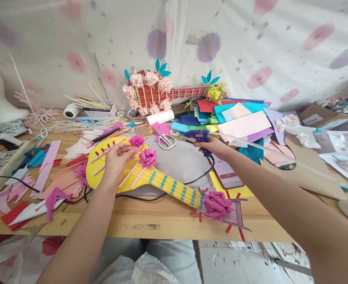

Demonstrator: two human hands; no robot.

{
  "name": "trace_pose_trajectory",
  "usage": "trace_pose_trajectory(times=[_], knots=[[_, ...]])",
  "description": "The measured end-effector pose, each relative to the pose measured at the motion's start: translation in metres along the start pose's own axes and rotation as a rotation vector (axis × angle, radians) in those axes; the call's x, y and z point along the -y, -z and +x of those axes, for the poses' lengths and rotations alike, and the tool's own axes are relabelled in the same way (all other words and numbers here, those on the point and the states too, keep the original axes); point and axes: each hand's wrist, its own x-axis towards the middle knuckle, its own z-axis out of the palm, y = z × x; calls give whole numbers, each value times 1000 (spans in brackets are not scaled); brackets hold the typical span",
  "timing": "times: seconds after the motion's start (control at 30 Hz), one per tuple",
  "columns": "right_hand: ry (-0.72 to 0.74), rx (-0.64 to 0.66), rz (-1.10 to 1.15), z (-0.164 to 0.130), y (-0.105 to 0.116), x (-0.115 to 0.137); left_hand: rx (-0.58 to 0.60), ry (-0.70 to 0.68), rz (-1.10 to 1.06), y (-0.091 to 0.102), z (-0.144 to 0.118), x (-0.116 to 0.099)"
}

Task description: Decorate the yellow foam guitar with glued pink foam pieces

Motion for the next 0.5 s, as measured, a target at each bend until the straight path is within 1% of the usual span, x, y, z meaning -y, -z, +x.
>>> trace_pose_trajectory(times=[0.1,0.17,0.23,0.27,0.37,0.43,0.5], knots=[[67,23,56,-20,5,31,5,33,44,-2,-2,-3],[143,82,44,-31,-1,53,-8,44,90,-3,-3,-5],[224,168,-36,-38,-14,70,-33,49,114,-4,-4,-8],[238,217,-87,-39,-23,77,-42,62,112,-4,-4,-9],[224,337,-223,-41,-53,90,-59,135,63,-3,-3,-12],[219,362,-285,-40,-70,95,-67,181,30,-1,-1,-13],[213,338,-318,-38,-82,99,-73,208,18,1,0,-14]])
